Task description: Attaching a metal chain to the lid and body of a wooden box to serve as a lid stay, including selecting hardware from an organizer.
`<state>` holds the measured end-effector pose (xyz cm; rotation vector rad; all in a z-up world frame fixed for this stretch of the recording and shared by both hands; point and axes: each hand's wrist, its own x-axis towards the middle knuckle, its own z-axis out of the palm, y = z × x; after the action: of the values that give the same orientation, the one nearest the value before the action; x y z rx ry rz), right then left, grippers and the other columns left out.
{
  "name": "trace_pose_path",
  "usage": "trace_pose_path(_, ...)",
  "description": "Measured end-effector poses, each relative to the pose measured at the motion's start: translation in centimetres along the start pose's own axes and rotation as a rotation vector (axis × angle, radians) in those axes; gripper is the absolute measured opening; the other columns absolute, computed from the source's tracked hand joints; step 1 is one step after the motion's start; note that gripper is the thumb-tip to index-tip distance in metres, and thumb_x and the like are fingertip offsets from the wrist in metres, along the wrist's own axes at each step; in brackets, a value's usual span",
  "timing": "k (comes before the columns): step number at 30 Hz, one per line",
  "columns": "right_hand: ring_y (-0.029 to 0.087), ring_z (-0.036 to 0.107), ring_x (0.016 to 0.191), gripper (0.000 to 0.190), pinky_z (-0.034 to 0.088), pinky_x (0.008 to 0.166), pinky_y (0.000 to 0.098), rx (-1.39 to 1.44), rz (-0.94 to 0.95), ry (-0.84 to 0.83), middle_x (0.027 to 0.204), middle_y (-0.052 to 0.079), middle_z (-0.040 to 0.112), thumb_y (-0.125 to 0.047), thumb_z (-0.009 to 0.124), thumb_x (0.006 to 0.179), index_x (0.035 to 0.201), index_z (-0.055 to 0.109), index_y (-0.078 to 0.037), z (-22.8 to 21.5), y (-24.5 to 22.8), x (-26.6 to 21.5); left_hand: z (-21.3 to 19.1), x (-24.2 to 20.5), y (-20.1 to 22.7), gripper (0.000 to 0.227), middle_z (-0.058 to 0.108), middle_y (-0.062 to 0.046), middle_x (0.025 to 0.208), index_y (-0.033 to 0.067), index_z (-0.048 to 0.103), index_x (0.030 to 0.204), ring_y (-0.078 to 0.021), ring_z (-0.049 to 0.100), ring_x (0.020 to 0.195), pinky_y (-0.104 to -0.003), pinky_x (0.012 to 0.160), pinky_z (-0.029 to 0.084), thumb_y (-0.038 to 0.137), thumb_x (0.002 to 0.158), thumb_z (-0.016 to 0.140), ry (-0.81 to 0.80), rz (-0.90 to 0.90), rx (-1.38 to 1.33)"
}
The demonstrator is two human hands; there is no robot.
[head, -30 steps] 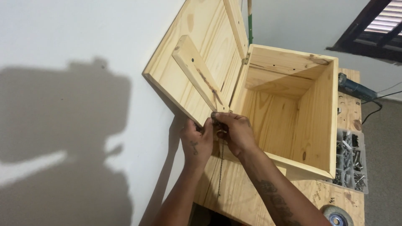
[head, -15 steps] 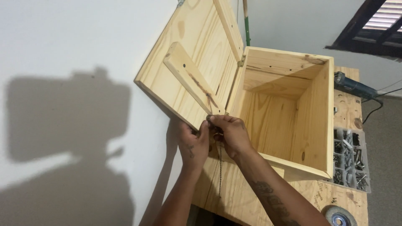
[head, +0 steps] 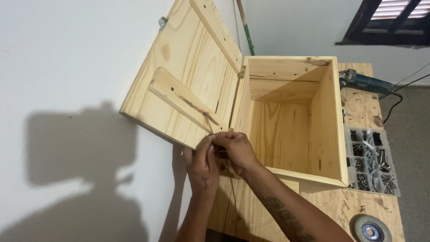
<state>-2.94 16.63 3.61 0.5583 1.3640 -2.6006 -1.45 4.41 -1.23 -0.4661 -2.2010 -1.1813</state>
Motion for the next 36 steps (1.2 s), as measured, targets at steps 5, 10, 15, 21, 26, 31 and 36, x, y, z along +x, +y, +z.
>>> trace_pose_path(5,0.02,0.064,0.06,0.016,0.051,0.052,0.0282,-0.001,-0.012,-0.028,0.071,0.013,0.072,-0.002,0.071,0.094,0.079,0.075,0.001,-0.2,-0.2,-0.1,0.0,0.4,0.6,0.028,0.065,-0.016,0.12,0.0073,0.064,0.13,-0.0266,0.066,0.113,-0.037,0.099,0.062,0.008,0.104,0.056,-0.002,-0.03,0.015)
trace_pose_path(10,0.018,0.063,0.058,0.018,0.05,0.051,0.0269,-0.025,-0.017,-0.024,0.071,0.012,0.072,-0.004,0.07,0.097,0.081,0.075,0.001,-0.4,0.4,0.2,-0.2,0.3,0.2,0.026,0.063,-0.016,0.114,0.0076,0.067,0.128,-0.0267,0.072,0.103,-0.034,0.093,0.065,0.008,0.104,0.055,-0.018,-0.029,0.031)
trace_pose_path(15,0.028,0.072,0.062,0.017,0.061,0.057,0.0356,-0.152,-0.075,0.08,0.073,0.023,0.071,-0.005,0.077,0.083,0.092,0.077,0.01,-0.3,0.5,0.2,-0.6,1.3,0.2,0.026,0.066,-0.016,0.109,0.0121,0.073,0.121,-0.029,0.077,0.085,-0.04,0.071,0.064,0.015,0.105,0.053,-0.104,-0.186,-0.055)
trace_pose_path(21,0.027,0.071,0.06,0.013,0.06,0.056,0.0348,-0.097,-0.048,0.076,0.072,0.023,0.069,0.0,0.075,0.082,0.089,0.075,0.011,-0.1,0.1,0.1,-0.3,2.0,-0.1,0.025,0.065,-0.015,0.098,0.0093,0.074,0.121,-0.0251,0.078,0.076,-0.035,0.062,0.065,0.015,0.103,0.057,-0.156,-0.235,-0.014)
trace_pose_path(26,0.027,0.07,0.059,0.012,0.06,0.054,0.0338,-0.115,-0.035,0.056,0.07,0.021,0.068,0.0,0.075,0.082,0.088,0.075,0.01,-0.8,0.4,1.1,-0.1,1.9,0.5,0.026,0.067,-0.015,0.097,0.0097,0.073,0.122,-0.0266,0.078,0.076,-0.036,0.063,0.065,0.015,0.104,0.055,-0.154,-0.267,-0.006)
trace_pose_path(31,0.027,0.071,0.061,0.01,0.059,0.054,0.0322,-0.127,-0.014,0.04,0.071,0.021,0.067,0.0,0.078,0.081,0.086,0.075,0.008,-1.0,0.2,1.6,-0.3,1.9,0.2,0.026,0.069,-0.017,0.096,0.0079,0.073,0.122,-0.0296,0.078,0.078,-0.039,0.067,0.064,0.013,0.105,0.055,-0.142,-0.229,-0.007)
trace_pose_path(36,0.028,0.071,0.063,0.012,0.058,0.053,0.0301,-0.111,0.034,-0.021,0.072,0.021,0.066,0.001,0.079,0.079,0.085,0.072,0.009,-1.8,0.1,2.2,-1.0,2.7,0.7,0.025,0.076,-0.02,0.099,0.0101,0.074,0.121,-0.0318,0.078,0.083,-0.041,0.074,0.062,0.012,0.104,0.056,-0.19,-0.247,-0.119)
